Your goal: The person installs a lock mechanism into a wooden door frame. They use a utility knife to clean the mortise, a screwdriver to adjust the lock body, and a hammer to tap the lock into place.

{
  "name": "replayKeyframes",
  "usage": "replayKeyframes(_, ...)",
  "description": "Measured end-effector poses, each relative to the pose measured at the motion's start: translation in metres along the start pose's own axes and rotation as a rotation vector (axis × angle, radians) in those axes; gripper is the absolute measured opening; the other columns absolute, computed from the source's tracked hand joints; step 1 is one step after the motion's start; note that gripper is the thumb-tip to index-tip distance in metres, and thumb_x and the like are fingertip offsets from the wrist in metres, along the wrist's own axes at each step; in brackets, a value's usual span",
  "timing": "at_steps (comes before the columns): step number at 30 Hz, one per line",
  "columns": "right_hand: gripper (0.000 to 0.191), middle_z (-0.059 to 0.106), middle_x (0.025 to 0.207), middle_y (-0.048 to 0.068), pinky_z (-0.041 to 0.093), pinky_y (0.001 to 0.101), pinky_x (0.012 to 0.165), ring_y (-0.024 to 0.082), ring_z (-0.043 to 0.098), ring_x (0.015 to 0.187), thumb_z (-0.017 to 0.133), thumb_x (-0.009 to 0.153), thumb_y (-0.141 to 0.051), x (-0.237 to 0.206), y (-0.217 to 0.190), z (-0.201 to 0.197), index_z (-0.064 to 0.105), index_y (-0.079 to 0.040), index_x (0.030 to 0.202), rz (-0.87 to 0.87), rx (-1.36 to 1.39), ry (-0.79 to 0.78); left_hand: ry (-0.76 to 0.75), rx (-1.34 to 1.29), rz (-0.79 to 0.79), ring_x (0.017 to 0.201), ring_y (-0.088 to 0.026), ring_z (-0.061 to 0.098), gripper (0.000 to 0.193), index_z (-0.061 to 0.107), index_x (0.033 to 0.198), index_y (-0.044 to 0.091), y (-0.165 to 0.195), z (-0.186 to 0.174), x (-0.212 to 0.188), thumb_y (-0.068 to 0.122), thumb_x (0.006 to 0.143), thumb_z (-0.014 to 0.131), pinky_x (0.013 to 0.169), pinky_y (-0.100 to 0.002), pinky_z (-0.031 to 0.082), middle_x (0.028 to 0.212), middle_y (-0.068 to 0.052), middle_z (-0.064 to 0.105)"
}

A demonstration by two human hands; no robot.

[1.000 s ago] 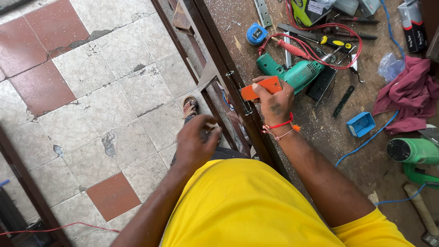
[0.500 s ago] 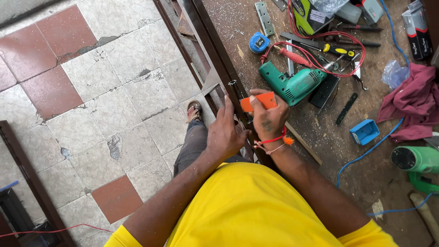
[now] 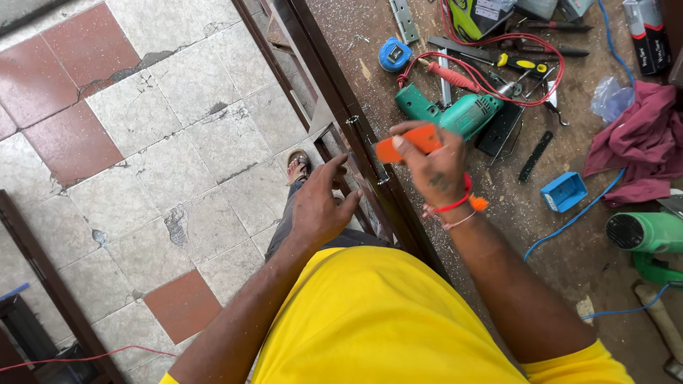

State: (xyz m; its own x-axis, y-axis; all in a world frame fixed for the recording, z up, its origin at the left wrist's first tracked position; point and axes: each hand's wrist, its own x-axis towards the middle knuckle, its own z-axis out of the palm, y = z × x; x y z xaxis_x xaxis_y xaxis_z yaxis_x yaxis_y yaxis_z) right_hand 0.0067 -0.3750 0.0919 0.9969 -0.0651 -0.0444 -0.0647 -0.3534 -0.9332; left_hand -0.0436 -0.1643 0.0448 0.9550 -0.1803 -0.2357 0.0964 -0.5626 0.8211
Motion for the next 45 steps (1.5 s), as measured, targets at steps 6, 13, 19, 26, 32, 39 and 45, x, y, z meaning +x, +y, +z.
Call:
replayKeyframes(6, 0.013, 0.077, 0.096, 0.01, 0.058, 0.03, 0.074, 0.018, 0.075, 0.084, 0.073, 0.098, -0.013, -0.027, -0.003, 0.025, 0.077, -0.004, 0.106, -0.164, -0.217, 0.039, 0.086, -0.067, 0.04, 0.101, -0.023, 0.072, 0.06, 0.056, 0.139, 0.011, -0.002, -0.003, -0.009, 0.022, 0.085, 0.078, 0.079, -0.036, 0.06, 0.119, -0.011, 0.069)
replayKeyframes(13, 0.02, 0.073, 0.099, 0.015, 0.056, 0.0411, 0.074, 0.035, 0.072, 0.088, 0.069, 0.088, -0.003, -0.037, -0.006, 0.033, 0.072, -0.001, 0.109, -0.618, -0.592, -0.053, 0.108, -0.03, 0.049, 0.097, -0.024, 0.072, 0.056, 0.058, 0.136, 0.011, -0.003, -0.007, -0.014, 0.021, 0.085, 0.08, 0.08, -0.038, 0.058, 0.114, -0.01, 0.069)
replayKeyframes(19, 0.012, 0.074, 0.099, 0.014, 0.058, 0.038, 0.08, 0.031, 0.074, 0.091, 0.071, 0.093, -0.002, -0.031, 0.003, 0.023, 0.074, -0.003, 0.104, -0.567, -0.502, -0.018, 0.092, -0.042, 0.031, 0.099, -0.023, 0.072, 0.054, 0.059, 0.135, 0.011, -0.002, -0.012, -0.018, 0.021, 0.086, 0.078, 0.078, -0.035, 0.06, 0.115, -0.01, 0.069)
replayKeyframes(26, 0.017, 0.077, 0.096, 0.007, 0.061, 0.0268, 0.078, 0.011, 0.074, 0.085, 0.073, 0.093, -0.009, -0.002, 0.016, -0.006, 0.076, 0.001, 0.107, 0.106, 0.232, 0.016, 0.049, -0.048, 0.055, 0.099, -0.021, 0.073, 0.044, 0.064, 0.129, 0.01, 0.003, -0.012, -0.014, 0.02, 0.088, 0.076, 0.079, -0.035, 0.062, 0.113, -0.009, 0.069)
replayKeyframes(32, 0.017, 0.077, 0.096, 0.009, 0.059, 0.0257, 0.077, 0.012, 0.072, 0.085, 0.075, 0.094, -0.011, -0.014, 0.026, 0.006, 0.077, 0.0, 0.107, 0.061, 0.049, -0.024, 0.001, -0.078, 0.009, 0.098, -0.019, 0.073, 0.041, 0.066, 0.127, 0.01, 0.011, -0.014, -0.01, 0.02, 0.088, 0.074, 0.079, -0.032, 0.063, 0.112, -0.009, 0.069)
replayKeyframes(39, 0.016, 0.075, 0.091, 0.008, 0.062, 0.0302, 0.059, 0.019, 0.076, 0.078, 0.075, 0.088, -0.01, 0.006, 0.052, -0.001, 0.075, -0.002, 0.101, 0.432, 0.49, -0.041, 0.026, -0.027, 0.048, 0.097, -0.021, 0.073, 0.039, 0.068, 0.125, 0.01, 0.008, -0.016, -0.011, 0.021, 0.088, 0.076, 0.083, -0.038, 0.06, 0.108, -0.008, 0.072)
replayKeyframes(45, 0.013, 0.073, 0.089, 0.01, 0.056, 0.0281, 0.049, 0.02, 0.072, 0.071, 0.074, 0.088, -0.008, 0.008, 0.068, 0.006, 0.074, 0.0, 0.099, 0.429, 0.519, -0.005, 0.05, -0.033, 0.051, 0.096, -0.022, 0.073, 0.038, 0.069, 0.123, 0.01, 0.007, -0.014, -0.012, 0.022, 0.087, 0.077, 0.083, -0.039, 0.059, 0.109, -0.008, 0.072)
